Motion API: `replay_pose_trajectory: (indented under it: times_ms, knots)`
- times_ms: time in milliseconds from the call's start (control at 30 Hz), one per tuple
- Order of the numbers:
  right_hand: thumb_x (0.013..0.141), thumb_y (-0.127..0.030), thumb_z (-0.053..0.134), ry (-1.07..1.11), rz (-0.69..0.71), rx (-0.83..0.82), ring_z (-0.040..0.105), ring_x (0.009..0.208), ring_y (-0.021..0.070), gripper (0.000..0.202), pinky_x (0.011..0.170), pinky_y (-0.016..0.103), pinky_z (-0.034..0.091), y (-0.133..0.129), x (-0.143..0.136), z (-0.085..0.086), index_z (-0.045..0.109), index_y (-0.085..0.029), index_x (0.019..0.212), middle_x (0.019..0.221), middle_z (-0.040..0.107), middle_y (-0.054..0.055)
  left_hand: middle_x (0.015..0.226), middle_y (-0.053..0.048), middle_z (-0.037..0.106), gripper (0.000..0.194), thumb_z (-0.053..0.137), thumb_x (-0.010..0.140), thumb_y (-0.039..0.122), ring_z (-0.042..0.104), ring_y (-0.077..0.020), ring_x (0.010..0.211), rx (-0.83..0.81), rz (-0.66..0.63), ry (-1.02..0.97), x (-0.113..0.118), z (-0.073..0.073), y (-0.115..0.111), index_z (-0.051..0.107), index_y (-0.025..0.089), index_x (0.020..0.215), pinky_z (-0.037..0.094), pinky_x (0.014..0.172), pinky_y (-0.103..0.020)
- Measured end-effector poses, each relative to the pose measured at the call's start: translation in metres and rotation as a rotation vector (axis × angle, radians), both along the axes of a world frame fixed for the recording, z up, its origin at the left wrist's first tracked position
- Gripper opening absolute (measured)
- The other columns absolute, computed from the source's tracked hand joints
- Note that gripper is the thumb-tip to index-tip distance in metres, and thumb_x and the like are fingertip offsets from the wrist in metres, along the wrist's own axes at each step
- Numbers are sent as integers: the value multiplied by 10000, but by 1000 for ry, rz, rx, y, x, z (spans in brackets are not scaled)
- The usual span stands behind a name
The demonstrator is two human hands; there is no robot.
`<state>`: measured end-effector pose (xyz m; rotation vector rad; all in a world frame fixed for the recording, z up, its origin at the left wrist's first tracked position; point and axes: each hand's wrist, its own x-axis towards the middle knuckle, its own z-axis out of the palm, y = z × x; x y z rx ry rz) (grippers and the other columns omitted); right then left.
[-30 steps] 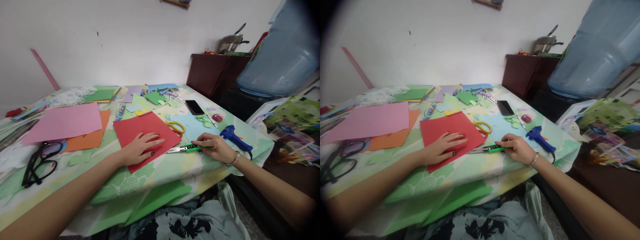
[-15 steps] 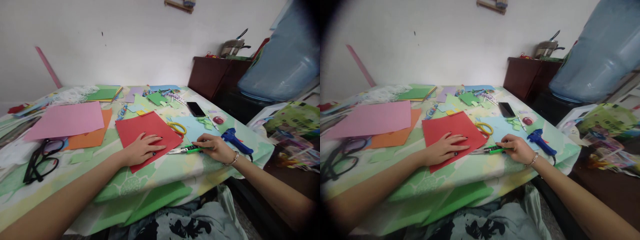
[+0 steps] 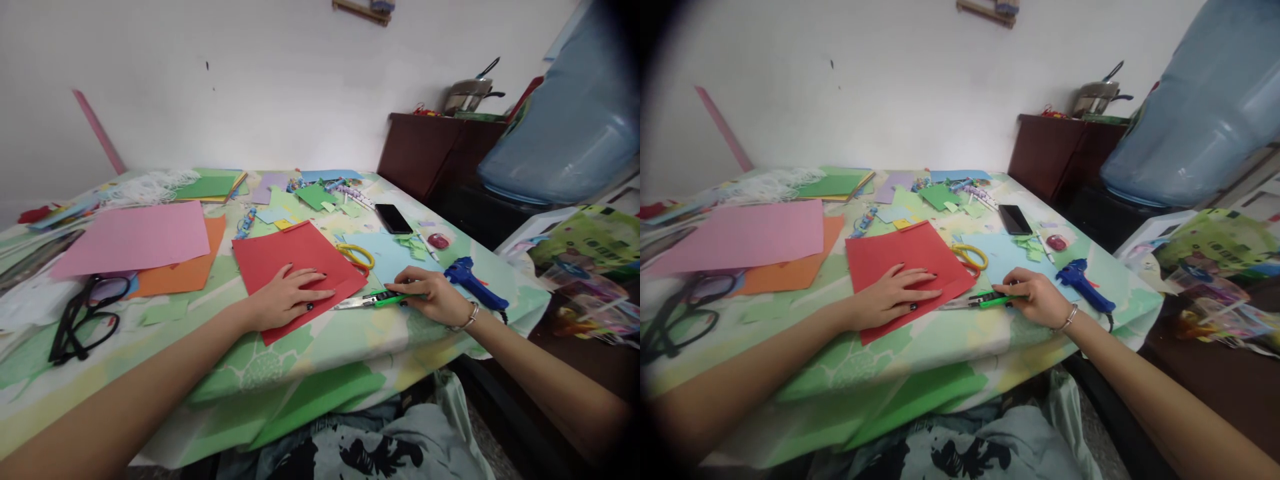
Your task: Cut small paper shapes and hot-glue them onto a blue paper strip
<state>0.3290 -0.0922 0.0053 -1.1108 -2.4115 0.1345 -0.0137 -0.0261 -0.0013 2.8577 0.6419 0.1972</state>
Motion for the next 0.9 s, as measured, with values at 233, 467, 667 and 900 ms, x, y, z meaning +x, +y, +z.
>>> replay_pose_trajectory:
  times_ms: [233,467,667,900]
  knots:
    - [794,-105,529,4,-6,-5,619,818,184,398,717,312,519,-1,-2,-2,658,-253,1141,955,630,86,1473,-20,332,496,370,915,198,287,-260,1340,2,-3,-8,0,-1,1,352,433,1351,111,1057,-609]
    - [801,-106,521,3,6,-6,614,808,180,382,702,306,515,-2,-2,-1,669,-255,1121,947,627,85,1481,-11,317,500,360,915,197,269,-253,1353,-16,25,40,2,4,-2,349,440,1351,111,1063,-604]
    - [796,-112,534,-4,-3,-6,616,821,190,379,720,320,515,-3,-3,-3,665,-232,1130,952,625,94,1484,2,311,502,341,920,206,262,-245,1357,-14,35,57,2,6,-2,325,443,1363,107,1073,-582]
    - [802,-96,521,13,17,10,613,826,184,400,716,313,512,-4,-2,-5,650,-245,1149,962,620,90,1486,-11,305,524,335,921,202,266,-258,1349,0,28,61,0,4,-2,276,437,1386,120,1060,-583]
